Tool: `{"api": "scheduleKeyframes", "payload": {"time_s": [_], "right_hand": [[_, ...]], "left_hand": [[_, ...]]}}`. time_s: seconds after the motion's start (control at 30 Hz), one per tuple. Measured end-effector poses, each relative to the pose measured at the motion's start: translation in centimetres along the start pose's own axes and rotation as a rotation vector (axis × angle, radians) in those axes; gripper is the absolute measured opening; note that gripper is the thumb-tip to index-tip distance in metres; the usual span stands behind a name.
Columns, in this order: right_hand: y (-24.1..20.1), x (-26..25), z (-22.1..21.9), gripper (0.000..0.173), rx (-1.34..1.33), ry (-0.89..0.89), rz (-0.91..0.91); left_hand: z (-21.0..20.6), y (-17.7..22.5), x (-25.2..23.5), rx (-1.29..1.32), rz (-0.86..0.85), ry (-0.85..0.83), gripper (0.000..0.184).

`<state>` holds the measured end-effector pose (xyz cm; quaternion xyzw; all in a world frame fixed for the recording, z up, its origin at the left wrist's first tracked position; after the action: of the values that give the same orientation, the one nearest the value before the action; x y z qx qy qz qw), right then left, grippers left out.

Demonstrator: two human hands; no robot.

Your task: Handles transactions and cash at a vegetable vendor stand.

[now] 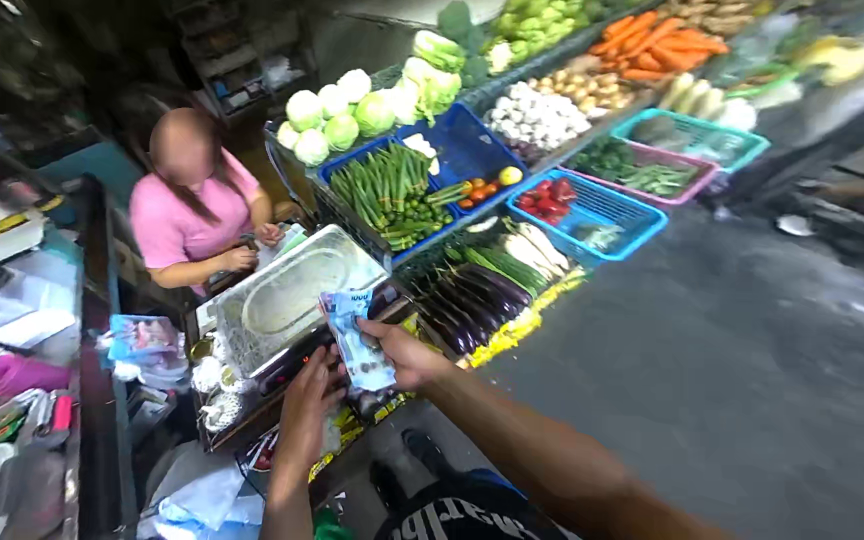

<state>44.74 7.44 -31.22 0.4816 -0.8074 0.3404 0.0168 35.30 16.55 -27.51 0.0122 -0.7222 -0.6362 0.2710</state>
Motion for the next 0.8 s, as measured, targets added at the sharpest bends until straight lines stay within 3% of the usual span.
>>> {"api": "scheduleKeyframes", "payload": {"time_s": [0.1, 0.2, 0.3, 0.4, 0.53, 0.63, 0.8], "right_hand": [[2.9, 5.7, 2.9, 0.048, 0.054, 0.125, 0.021], [5.2, 10.4, 6.9, 0.035, 0.026, 0.303, 0.121], [6.7, 13.6, 11.2, 0.036, -0.028, 0.332, 0.247], [6.9, 16.4, 13.4, 0.028, -0.174, 0.352, 0.327], [5.6, 19.2, 14.3, 0.032, -0.263, 0.284, 0.359], [4.0, 21.6, 16.5, 0.03, -0.123, 0.349, 0.391], [-2.1, 27.7, 20.9, 0.032, 0.23, 0.407, 0.551]], "left_hand": [[-5.2, -2.5, -1.4, -0.028, 0.203, -0.186, 0.039], [-9.4, -5.7, -0.6, -0.094, 0.293, -0.235, 0.034], [-12.9, -7.4, 0.5, -0.03, 0.194, -0.275, 0.033], [-14.8, -6.1, 1.9, 0.0, 0.028, -0.32, 0.037], [-16.5, -2.9, 2.8, 0.227, 0.018, -0.358, 0.04], [-18.0, -2.4, 3.3, 0.306, 0.059, -0.38, 0.034], [-23.9, -7.0, 4.1, 0.216, 0.142, -0.311, 0.03]]}}
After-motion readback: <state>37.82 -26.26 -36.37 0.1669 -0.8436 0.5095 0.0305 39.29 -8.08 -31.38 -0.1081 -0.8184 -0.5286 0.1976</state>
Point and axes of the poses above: each hand's wrist, its own x-axis away from the middle knuckle, its own z-axis out of the back of the hand, y = z × x, the point moved 10 cm from there along -x, towards the middle knuckle, and after that the axes turned 11 degrees about z, right-handed, at the moved point
